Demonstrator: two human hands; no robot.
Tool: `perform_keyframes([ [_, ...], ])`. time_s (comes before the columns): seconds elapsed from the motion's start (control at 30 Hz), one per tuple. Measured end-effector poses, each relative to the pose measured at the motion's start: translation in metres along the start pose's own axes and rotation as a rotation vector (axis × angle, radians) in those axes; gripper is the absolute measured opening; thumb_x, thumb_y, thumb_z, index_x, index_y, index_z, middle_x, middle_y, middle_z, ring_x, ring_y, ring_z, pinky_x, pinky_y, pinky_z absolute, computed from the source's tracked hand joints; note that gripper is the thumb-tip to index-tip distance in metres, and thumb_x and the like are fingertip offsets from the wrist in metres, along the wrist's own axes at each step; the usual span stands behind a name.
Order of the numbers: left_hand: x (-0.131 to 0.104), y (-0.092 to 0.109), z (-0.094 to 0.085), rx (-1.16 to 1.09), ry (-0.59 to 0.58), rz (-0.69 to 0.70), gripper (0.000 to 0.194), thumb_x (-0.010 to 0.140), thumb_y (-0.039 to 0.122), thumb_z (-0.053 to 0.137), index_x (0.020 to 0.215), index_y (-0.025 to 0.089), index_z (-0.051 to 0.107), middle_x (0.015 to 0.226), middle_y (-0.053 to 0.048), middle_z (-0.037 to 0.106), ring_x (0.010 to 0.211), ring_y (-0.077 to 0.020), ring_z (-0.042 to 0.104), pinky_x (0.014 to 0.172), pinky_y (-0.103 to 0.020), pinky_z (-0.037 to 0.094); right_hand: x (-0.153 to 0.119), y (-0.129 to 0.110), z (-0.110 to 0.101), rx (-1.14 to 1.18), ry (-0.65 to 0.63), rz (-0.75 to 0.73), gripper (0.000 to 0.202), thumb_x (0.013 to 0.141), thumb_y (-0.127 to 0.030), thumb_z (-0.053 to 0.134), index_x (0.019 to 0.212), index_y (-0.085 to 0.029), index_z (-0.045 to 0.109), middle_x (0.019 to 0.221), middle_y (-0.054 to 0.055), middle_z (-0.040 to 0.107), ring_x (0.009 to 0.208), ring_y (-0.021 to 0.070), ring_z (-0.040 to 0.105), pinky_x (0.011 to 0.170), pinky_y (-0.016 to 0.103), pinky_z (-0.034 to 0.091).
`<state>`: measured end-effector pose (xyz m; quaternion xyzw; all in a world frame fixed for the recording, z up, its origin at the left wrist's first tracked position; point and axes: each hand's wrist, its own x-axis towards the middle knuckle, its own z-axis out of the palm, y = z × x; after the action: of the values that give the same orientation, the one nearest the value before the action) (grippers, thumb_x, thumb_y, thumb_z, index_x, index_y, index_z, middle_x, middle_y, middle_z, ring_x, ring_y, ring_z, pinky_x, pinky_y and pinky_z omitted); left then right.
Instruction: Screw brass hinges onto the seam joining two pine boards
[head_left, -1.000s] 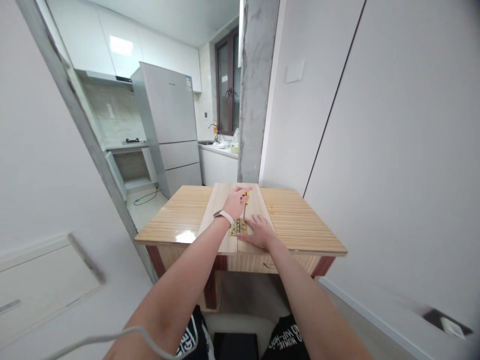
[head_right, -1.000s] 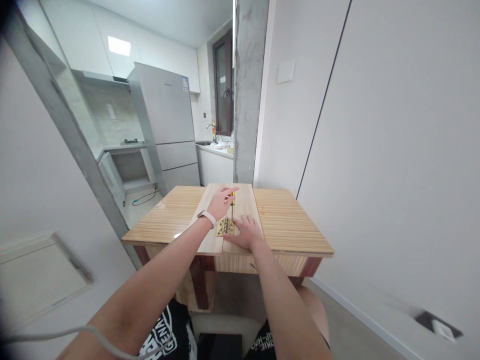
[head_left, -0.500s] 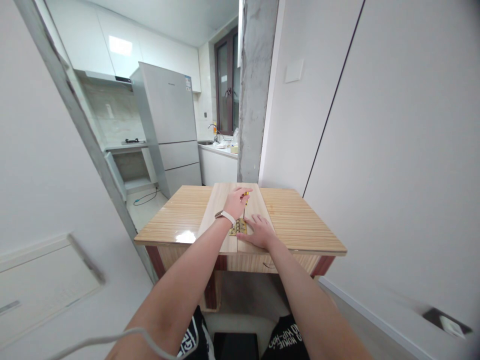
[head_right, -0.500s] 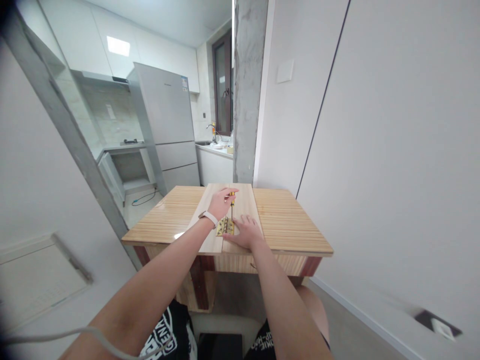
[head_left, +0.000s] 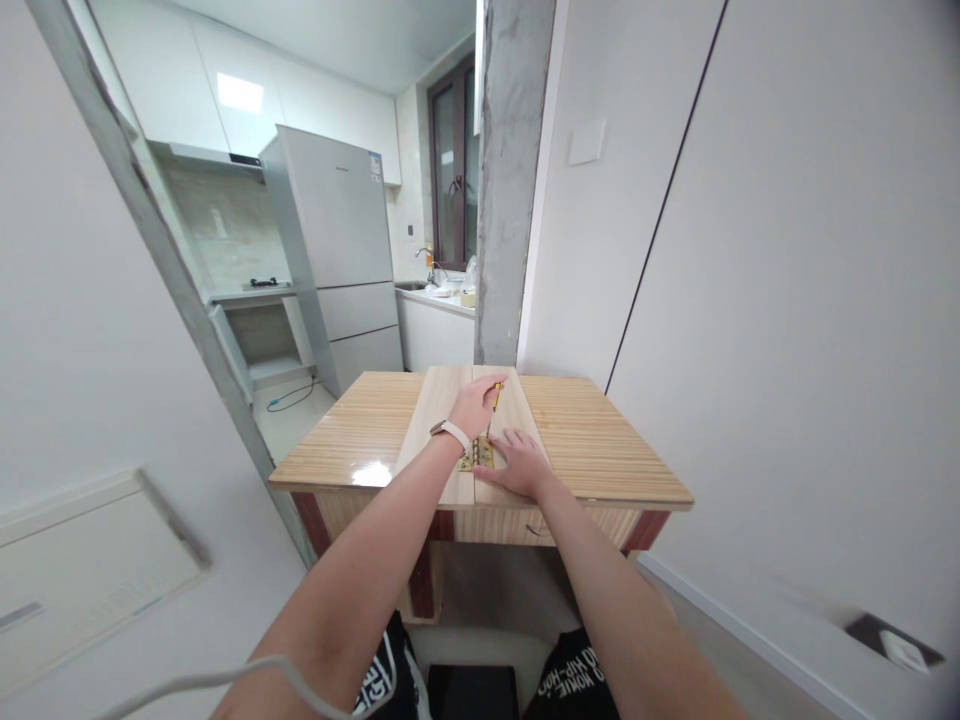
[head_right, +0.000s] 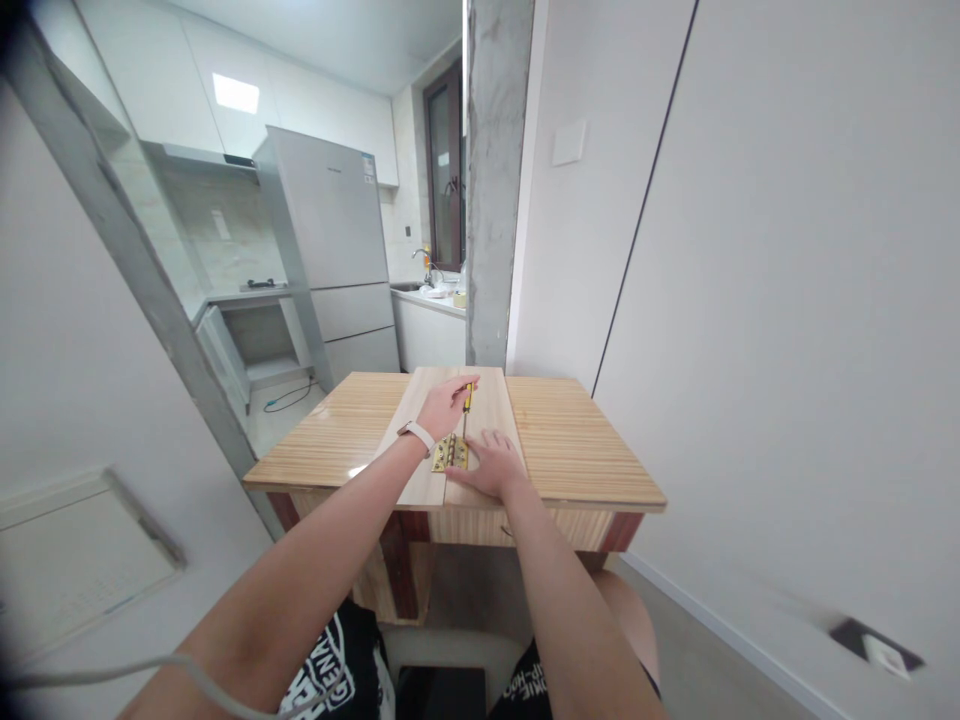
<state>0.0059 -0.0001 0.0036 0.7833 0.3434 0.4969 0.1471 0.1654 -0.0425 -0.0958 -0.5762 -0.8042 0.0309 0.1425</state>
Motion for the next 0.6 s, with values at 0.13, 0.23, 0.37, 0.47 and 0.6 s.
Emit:
perform_keyframes([
  [0.13, -0.0003, 0.0008, 0.0007, -0.008, 0.018, -0.011, 0.035, 0.096, 0.013, 0.054, 0.125, 0.023, 0.072, 0.119, -0.007, 0.071, 0.100, -0.0161, 0.068, 0.094, -0.031, 0.058, 0.0008, -0.0003, -0.0005, -0.002, -0.020, 0.007, 0.104, 0.075, -0.097, 0.040, 0.155, -0.031, 0.045, 0.163, 0.012, 0.034, 0.151, 0.0369, 0.022, 0.121, 0.049, 0.014],
  [0.23, -0.0015, 0.0002, 0.0003, 0.022, 0.043, -0.015, 0.030, 0.096, 0.021, 0.059, 0.121, 0.023, 0.074, 0.114, -0.008, 0.069, 0.091, -0.0149, 0.068, 0.087, -0.030, 0.059, 0.0013, -0.0007, -0.0014, -0.002, -0.023, 0.003, 0.103, 0.075, -0.097, 0.041, 0.154, -0.032, 0.046, 0.163, 0.011, 0.035, 0.151, 0.0367, 0.023, 0.121, 0.050, 0.014],
  [0.37, -0.0031, -0.0021, -0.0001, 0.089, 0.050, 0.060, 0.036, 0.100, 0.021, 0.052, 0.131, 0.022, 0.069, 0.123, -0.009, 0.068, 0.111, -0.0195, 0.065, 0.104, -0.037, 0.053, 0.0009, -0.0019, -0.0025, -0.003, -0.002, -0.004, 0.103, 0.075, -0.097, 0.042, 0.154, -0.031, 0.047, 0.162, 0.012, 0.036, 0.150, 0.0370, 0.025, 0.121, 0.049, 0.015],
  [0.47, -0.0029, -0.0033, 0.0006, 0.080, 0.051, 0.084, 0.042, 0.101, 0.014, 0.043, 0.136, 0.021, 0.064, 0.138, -0.010, 0.063, 0.128, -0.0204, 0.059, 0.115, -0.040, 0.046, 0.0004, -0.0030, -0.0035, -0.005, -0.007, 0.003, 0.103, 0.075, -0.096, 0.042, 0.155, -0.031, 0.046, 0.162, 0.012, 0.036, 0.150, 0.0372, 0.024, 0.121, 0.048, 0.014],
  [0.6, -0.0017, -0.0012, 0.0005, 0.050, 0.031, 0.074, 0.041, 0.100, 0.012, 0.043, 0.133, 0.020, 0.066, 0.135, -0.009, 0.067, 0.124, -0.0197, 0.062, 0.112, -0.039, 0.048, -0.0003, -0.0034, -0.0045, 0.001, -0.030, 0.012, 0.105, 0.075, -0.097, 0.042, 0.156, -0.030, 0.044, 0.163, 0.012, 0.034, 0.151, 0.0373, 0.023, 0.121, 0.048, 0.013],
])
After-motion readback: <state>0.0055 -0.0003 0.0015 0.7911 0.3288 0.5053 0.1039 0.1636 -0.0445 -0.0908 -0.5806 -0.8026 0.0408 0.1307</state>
